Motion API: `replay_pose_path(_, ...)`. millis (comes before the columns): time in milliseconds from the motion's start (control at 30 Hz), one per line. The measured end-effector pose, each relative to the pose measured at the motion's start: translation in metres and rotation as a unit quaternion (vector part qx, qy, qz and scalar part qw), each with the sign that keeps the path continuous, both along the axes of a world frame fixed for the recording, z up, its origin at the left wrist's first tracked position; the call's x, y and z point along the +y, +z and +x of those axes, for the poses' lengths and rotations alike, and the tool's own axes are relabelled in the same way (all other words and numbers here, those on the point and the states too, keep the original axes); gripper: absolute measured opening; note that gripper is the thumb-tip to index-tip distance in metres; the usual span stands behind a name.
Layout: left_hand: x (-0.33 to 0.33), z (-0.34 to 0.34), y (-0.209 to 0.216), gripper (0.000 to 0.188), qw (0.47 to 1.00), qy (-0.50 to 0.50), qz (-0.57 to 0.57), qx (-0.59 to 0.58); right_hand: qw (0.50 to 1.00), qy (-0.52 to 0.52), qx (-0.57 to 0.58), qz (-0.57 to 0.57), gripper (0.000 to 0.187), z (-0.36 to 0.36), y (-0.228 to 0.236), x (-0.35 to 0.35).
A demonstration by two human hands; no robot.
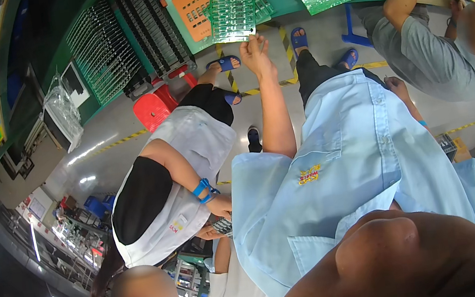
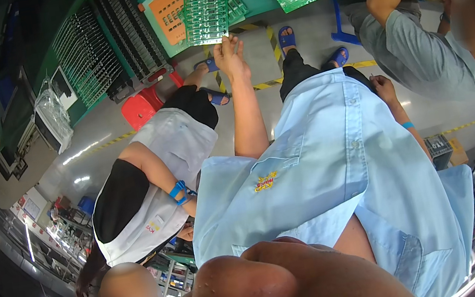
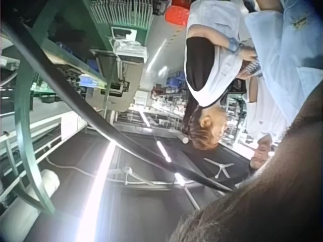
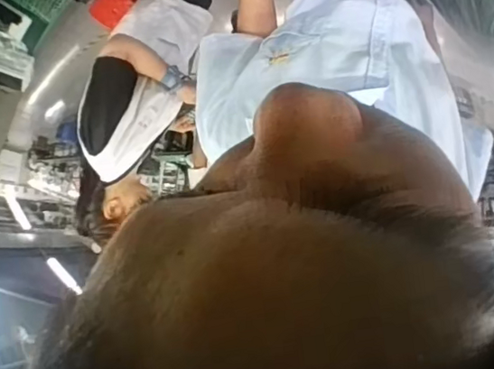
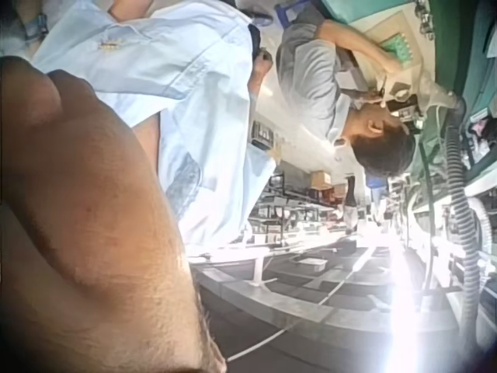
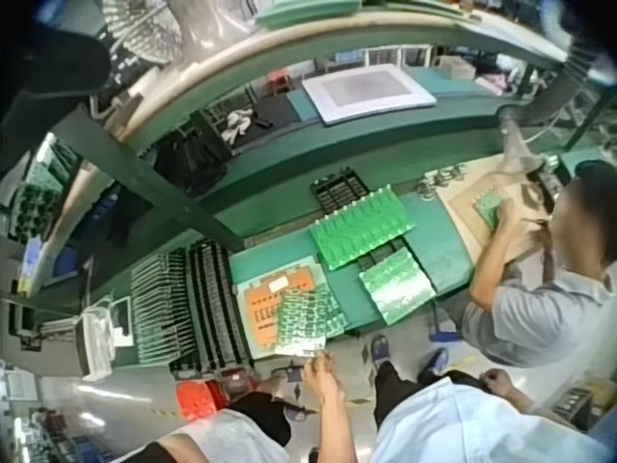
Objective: Soldering electronic components onto a printed circuit board at a manual assembly station.
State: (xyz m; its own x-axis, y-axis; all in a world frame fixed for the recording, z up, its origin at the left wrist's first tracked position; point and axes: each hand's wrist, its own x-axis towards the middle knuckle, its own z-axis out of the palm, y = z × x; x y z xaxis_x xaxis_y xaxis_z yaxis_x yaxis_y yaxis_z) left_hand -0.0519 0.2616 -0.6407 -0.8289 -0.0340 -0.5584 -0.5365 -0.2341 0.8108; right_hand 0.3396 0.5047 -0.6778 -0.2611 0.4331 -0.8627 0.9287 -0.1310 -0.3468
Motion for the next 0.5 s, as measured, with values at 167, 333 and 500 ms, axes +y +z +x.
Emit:
replay_pose_path(167,0.003,-0.002,0.0,0.022,1.0,-0.009,-0.005,-0.014,1.0,-0.009,0.002,-0.002,0.036,0.004,0.002,0.0)
replay_pose_path(333,0.006,-0.001,0.003,0.02,1.0,-0.012,-0.005,-0.014,1.0,-0.004,0.014,-0.001,0.037,0.011,-0.002,0.0)
replay_pose_path(500,0.011,0.001,0.004,0.02,1.0,-0.011,-0.005,-0.012,1.0,-0.003,0.016,0.003,0.036,0.017,-0.008,0.0)
